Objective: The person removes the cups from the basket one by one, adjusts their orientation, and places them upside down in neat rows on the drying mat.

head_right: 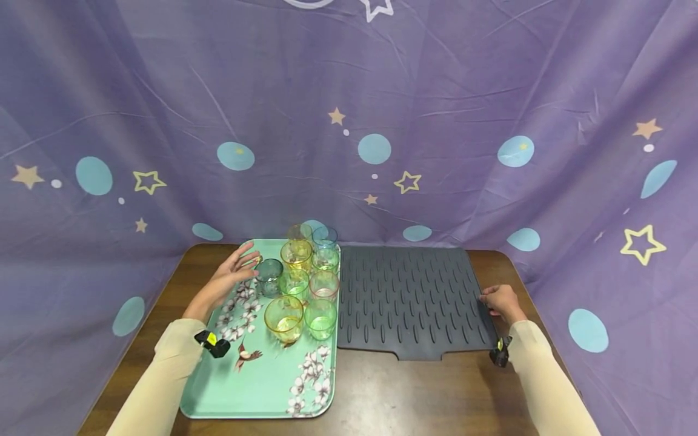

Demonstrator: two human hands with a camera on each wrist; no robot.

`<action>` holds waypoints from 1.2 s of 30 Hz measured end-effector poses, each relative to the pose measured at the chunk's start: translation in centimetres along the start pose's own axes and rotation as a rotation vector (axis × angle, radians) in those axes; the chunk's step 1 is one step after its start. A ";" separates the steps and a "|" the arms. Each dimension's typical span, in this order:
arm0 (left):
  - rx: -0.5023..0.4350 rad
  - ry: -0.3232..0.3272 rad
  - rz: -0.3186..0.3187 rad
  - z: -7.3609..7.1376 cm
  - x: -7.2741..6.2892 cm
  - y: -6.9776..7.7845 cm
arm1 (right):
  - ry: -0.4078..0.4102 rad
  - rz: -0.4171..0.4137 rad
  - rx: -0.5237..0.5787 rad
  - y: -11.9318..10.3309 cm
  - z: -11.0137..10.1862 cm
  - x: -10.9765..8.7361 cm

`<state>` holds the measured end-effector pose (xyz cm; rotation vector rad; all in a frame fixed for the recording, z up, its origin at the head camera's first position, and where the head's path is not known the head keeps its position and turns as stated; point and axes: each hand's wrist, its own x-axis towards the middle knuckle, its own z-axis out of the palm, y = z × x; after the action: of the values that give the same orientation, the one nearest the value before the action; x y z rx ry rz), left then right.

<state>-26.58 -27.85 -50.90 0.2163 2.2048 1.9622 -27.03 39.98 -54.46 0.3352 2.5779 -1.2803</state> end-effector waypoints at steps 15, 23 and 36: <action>-0.066 -0.162 -0.079 -0.9 1.4 -3.5 | 0.013 0.071 0.034 1.1 -0.4 0.8; -0.040 -0.246 -0.112 -1.0 2.0 -4.4 | -0.003 0.060 0.038 1.5 -0.7 0.7; -0.035 -0.213 -0.155 -0.9 1.6 -4.6 | -0.063 0.024 0.020 0.5 -0.9 1.6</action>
<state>-28.30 -28.88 -55.40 0.2302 1.9897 1.8031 -28.44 41.13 -54.86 0.3233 2.5028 -1.2879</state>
